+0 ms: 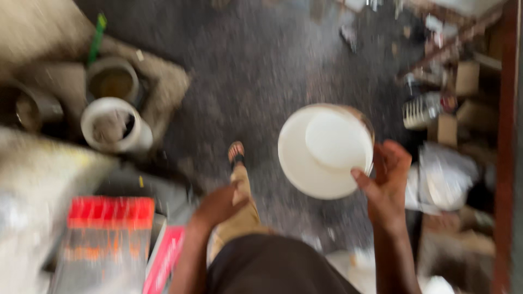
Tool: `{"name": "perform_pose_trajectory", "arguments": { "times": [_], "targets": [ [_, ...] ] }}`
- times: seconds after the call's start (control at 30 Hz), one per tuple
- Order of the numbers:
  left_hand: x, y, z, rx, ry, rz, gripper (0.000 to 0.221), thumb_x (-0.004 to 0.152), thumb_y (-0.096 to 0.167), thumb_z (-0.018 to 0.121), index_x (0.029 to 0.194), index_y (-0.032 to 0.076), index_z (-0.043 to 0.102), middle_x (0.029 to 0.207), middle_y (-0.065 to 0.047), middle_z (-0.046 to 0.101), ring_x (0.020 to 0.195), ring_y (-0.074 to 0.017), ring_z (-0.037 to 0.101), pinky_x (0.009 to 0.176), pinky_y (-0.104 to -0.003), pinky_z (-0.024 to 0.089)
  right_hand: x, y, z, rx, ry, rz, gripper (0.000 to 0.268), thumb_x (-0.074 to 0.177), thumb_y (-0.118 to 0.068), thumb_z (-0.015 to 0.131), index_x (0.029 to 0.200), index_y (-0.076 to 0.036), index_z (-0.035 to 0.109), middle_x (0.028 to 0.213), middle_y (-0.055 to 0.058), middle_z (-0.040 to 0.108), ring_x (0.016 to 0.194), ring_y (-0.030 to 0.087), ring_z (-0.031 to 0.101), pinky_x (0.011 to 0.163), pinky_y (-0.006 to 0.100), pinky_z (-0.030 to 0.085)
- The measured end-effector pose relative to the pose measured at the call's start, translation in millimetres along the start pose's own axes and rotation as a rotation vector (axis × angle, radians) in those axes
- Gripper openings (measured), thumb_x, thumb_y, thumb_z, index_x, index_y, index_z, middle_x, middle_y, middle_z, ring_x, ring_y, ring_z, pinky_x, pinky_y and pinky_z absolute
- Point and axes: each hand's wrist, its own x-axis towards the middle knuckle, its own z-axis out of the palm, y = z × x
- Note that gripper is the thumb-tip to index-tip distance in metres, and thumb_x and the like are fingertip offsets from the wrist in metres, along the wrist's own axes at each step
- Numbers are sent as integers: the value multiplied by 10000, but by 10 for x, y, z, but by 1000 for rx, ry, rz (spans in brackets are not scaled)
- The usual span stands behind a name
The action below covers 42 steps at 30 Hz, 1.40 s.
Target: The person picks up a white bucket, fills it with water at a tap, and then uses a knife to scrape and gather chopped chocolate pieces from a counter into the bucket by hand.
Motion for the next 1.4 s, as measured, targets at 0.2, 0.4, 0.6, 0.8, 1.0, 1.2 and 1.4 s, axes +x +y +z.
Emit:
{"name": "perform_pose_trajectory", "arguments": {
  "times": [0.2, 0.4, 0.6, 0.8, 1.0, 1.2, 1.4],
  "targets": [
    [1435, -52, -1287, -103, -3, -74, 646, 917, 419, 665, 1431, 69, 493, 1266, -219, 668, 1196, -385, 630, 1001, -469, 494, 1650, 523, 991, -114, 133, 391, 861, 769, -81, 807, 1472, -111, 311, 1454, 218, 433, 1381, 335, 444, 1112, 518, 418],
    [2745, 170, -2929, -112, 189, 23, 642, 930, 425, 652, 1446, 77, 490, 1302, -207, 654, 1201, -377, 636, 978, -487, 507, 3101, 395, 1567, -12, -29, 158, 908, 747, -66, 772, 1477, -80, 234, 1434, 225, 447, 1356, 324, 474, 975, 485, 536],
    [3794, 214, -3916, -129, 269, 208, 635, 925, 410, 672, 1430, 58, 515, 1267, -228, 663, 1172, -390, 640, 950, -495, 502, 4466, 743, 1820, -38, 105, 232, 867, 801, -81, 772, 1502, -59, 263, 1461, 225, 458, 1344, 323, 509, 1025, 450, 513],
    [5009, 155, -4669, -128, 9, -47, 483, 929, 392, 639, 1288, 69, 621, 1070, -177, 700, 1005, -328, 684, 898, -451, 553, 5985, 1367, 2182, -81, 157, 264, 906, 765, -127, 822, 1499, -56, 296, 1442, 221, 476, 1347, 320, 495, 1022, 465, 507],
    [6373, 147, -5760, -78, 250, 110, 636, 915, 417, 707, 1450, 135, 510, 1228, -162, 700, 1143, -355, 667, 926, -445, 523, 7824, 1634, 2777, 38, 172, 192, 883, 773, -134, 839, 1483, -48, 321, 1427, 223, 493, 1345, 329, 506, 1024, 473, 499],
    [7377, 430, -6877, -196, 319, 5, 641, 893, 435, 650, 1452, 168, 487, 1292, -96, 702, 989, -340, 733, 865, -434, 559, 9333, 1462, 3255, 96, 80, -7, 906, 778, -73, 839, 1494, -47, 285, 1453, 220, 455, 1376, 313, 486, 1033, 441, 555],
    [8852, 162, -7794, -41, 439, 242, 586, 921, 384, 697, 1418, 124, 530, 1305, -163, 661, 1237, -337, 612, 988, -448, 486, 10513, 1569, 3673, 62, 87, -23, 969, 731, -64, 828, 1490, -63, 225, 1441, 212, 444, 1369, 310, 495, 972, 438, 559]
  ]
}}
